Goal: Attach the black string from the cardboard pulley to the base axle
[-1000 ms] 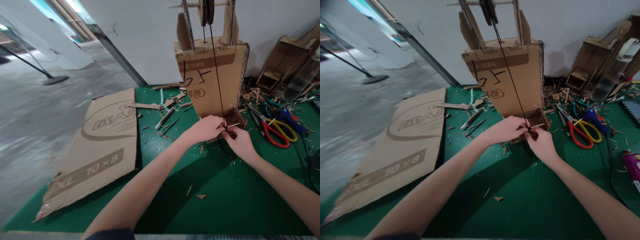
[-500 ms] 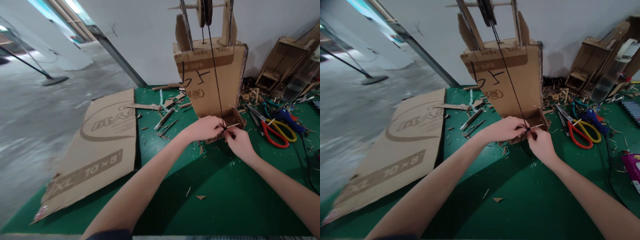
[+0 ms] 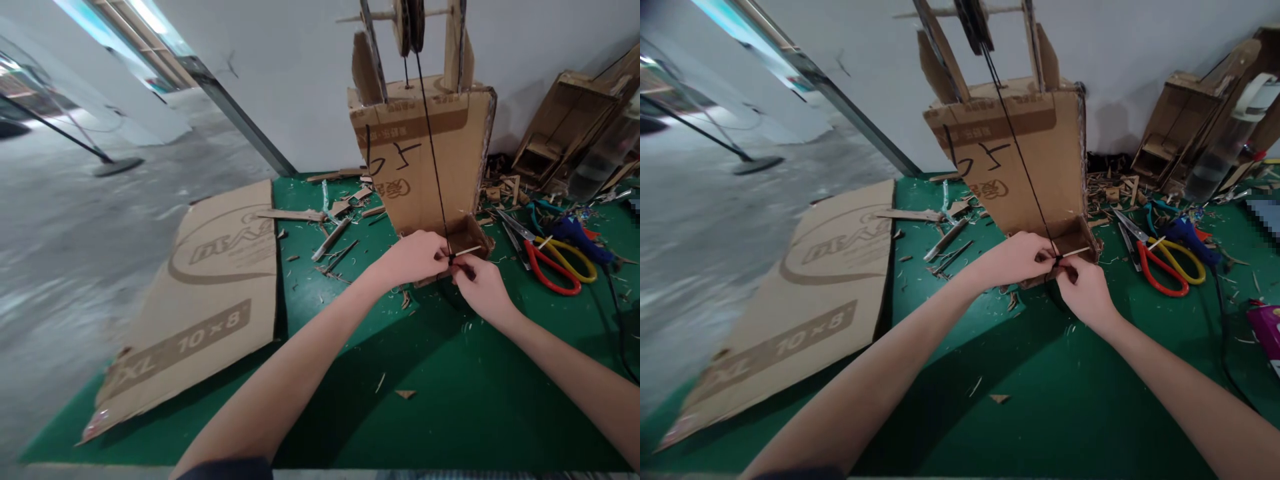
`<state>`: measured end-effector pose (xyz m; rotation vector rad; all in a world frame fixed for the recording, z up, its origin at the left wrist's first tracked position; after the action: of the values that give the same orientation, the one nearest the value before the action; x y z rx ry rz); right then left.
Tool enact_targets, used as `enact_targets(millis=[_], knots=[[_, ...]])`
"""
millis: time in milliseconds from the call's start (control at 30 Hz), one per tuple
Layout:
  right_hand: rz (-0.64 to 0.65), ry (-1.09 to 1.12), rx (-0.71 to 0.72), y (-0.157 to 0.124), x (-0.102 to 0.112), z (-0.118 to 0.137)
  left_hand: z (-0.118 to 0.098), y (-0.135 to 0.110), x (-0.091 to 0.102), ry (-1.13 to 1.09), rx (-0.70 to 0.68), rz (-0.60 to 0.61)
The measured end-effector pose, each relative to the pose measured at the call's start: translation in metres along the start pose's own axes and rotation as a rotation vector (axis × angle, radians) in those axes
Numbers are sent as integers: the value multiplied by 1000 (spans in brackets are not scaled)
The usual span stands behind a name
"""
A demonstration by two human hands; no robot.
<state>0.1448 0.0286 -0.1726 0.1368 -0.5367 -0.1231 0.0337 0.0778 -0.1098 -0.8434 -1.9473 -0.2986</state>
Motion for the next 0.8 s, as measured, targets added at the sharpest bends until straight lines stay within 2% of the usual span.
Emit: enact_targets(millis=[233,500,800], knots=[[-102,-42,51,-1,9,7,2,1,0,85,47,4],[-37,-7,-43,4,5,-2,1,-1,-1,141,44,5],[44,24,-35,7,2,-9,-6,-3,0,252,22,82]])
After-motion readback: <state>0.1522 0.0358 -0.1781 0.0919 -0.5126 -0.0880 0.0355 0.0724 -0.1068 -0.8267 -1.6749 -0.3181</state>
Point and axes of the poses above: each hand's wrist, its own y-axis towards the middle knuckle, its own x-axis out of the back of the hand, z = x × y, the point moved 6 cm from there along y, towards the middle knuckle, and after that the axes turned 5 degrees about -y, right-handed, at the moved point
